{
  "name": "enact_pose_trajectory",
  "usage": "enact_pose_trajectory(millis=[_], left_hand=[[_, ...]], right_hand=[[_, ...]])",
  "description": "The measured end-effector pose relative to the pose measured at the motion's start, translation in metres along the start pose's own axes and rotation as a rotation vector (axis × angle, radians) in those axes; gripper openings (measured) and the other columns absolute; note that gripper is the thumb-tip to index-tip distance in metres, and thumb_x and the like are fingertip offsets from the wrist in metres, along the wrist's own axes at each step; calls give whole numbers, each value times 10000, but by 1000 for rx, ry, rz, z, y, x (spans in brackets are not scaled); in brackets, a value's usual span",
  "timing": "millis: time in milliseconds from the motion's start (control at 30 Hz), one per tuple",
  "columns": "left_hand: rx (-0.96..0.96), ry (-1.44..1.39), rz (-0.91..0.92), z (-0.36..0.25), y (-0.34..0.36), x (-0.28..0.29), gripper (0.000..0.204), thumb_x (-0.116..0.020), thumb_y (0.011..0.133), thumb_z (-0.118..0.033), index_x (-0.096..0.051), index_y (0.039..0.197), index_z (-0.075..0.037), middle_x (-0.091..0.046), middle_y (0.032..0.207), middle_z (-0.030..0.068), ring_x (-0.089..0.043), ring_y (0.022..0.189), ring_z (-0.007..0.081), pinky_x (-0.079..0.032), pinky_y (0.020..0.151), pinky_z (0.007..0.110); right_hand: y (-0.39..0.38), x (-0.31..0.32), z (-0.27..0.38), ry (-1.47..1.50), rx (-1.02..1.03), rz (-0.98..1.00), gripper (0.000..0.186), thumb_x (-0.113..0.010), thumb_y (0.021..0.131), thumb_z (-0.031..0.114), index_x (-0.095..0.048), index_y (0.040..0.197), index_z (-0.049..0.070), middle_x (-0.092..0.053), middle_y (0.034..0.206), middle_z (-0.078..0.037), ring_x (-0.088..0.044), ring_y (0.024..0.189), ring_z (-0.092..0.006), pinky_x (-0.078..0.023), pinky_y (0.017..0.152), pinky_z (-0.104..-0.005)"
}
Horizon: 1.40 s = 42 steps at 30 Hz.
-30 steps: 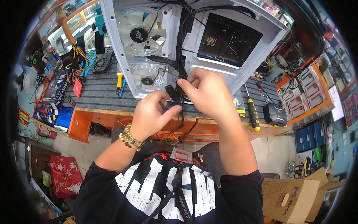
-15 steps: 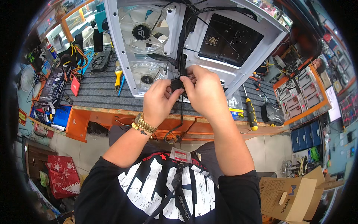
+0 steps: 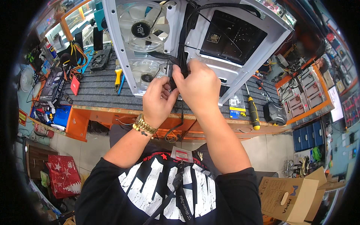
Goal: The person organizes and connects wires within a computer case using a screwdriver to route cables through an internal opening.
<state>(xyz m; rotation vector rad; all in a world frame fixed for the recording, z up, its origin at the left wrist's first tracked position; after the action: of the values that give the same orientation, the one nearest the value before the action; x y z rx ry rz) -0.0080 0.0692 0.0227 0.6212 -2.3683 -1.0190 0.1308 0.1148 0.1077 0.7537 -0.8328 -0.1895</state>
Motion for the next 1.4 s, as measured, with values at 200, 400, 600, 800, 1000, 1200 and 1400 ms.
enact_pose_trajectory(millis=[200,400,600,800,1000,1200,1400], left_hand=[[66,-74,-103,10,-17,3,538,-980,801,-176,-665,1215,-40,-686,955,90,-662,758,244,-572,697,375],[2,-32,-86,11,-30,8,530,-961,823,-211,-661,1225,-41,-711,998,87,-659,778,262,-550,733,396],[23,-66,-100,6,-32,-4,469,-901,878,-149,-666,1268,-37,-728,1023,99,-676,834,264,-555,780,405],[43,-147,-166,10,-22,-7,409,-879,884,-42,-694,1248,-34,-725,976,117,-693,796,255,-584,741,372],[16,-147,-163,9,-16,-3,363,-873,887,-18,-726,1219,-25,-721,964,113,-698,785,236,-590,718,354],[42,-162,-200,9,-14,-3,339,-868,897,-24,-737,1210,-21,-723,972,102,-696,782,213,-589,699,335],[-28,-111,-220,7,-12,-2,381,-869,901,1,-733,1256,-13,-722,1095,116,-722,786,144,-588,633,270]], right_hand=[[-2,-4,2,-66,56,-148,406,-914,845,343,-660,765,38,-704,711,-139,-714,625,-377,-551,558,-461],[-4,-6,0,-67,65,-171,411,-933,833,334,-647,766,46,-695,705,-136,-714,626,-377,-547,551,-459],[-7,-11,-5,-14,50,-215,403,-934,836,331,-644,818,53,-708,722,-140,-724,644,-382,-554,563,-467],[-5,-4,0,-27,22,-150,397,-910,867,343,-649,849,45,-723,741,-154,-741,678,-399,-570,592,-480],[-5,10,4,50,70,64,348,-848,966,297,-702,945,-19,-735,744,-174,-736,657,-320,-566,607,-409],[-9,24,2,182,93,115,212,-797,1004,173,-740,1013,-31,-755,835,-189,-734,697,-307,-563,645,-394],[-6,29,3,146,219,136,115,-773,974,93,-732,1005,-10,-745,907,-202,-742,818,-398,-569,725,-466]])
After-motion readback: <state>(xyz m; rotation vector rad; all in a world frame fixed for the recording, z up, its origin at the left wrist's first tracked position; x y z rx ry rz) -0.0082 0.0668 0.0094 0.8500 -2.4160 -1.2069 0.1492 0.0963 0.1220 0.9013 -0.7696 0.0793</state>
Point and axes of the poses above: each hand's wrist, its own y-axis towards the middle knuckle, its own x-axis out of the back of the hand, z = x × y, the point moved 7 cm from there along y, towards the middle knuckle
